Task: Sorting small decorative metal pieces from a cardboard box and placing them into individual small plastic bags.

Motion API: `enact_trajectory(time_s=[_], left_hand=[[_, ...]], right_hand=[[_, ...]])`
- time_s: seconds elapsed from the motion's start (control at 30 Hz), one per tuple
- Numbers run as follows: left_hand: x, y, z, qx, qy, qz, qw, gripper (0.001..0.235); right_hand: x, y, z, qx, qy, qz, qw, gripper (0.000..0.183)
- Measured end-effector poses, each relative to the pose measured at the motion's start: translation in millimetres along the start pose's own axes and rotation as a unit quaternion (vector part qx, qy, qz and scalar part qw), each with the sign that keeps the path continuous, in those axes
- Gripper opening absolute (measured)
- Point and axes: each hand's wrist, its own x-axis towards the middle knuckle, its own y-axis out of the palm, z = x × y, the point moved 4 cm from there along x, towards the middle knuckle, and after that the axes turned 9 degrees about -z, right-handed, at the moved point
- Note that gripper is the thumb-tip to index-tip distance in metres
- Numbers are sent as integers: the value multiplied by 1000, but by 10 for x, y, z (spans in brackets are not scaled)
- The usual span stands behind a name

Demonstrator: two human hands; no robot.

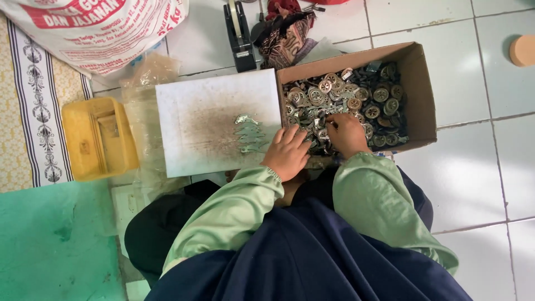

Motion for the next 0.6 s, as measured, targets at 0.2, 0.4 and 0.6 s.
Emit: enact_trajectory(time_s=[0.2,0.4,0.6], left_hand=[[-32,1009,172,62,-14,205,977,39],[172,513,11,158,67,65,983,42],[-253,1347,352,204,74,162,962,44]], right_hand=[[247,548,-237,-119,-57,-69,989,23],[317,690,-26,-163,-101,-30,981,16],[355,824,-163,-136,-58,13,989,18]])
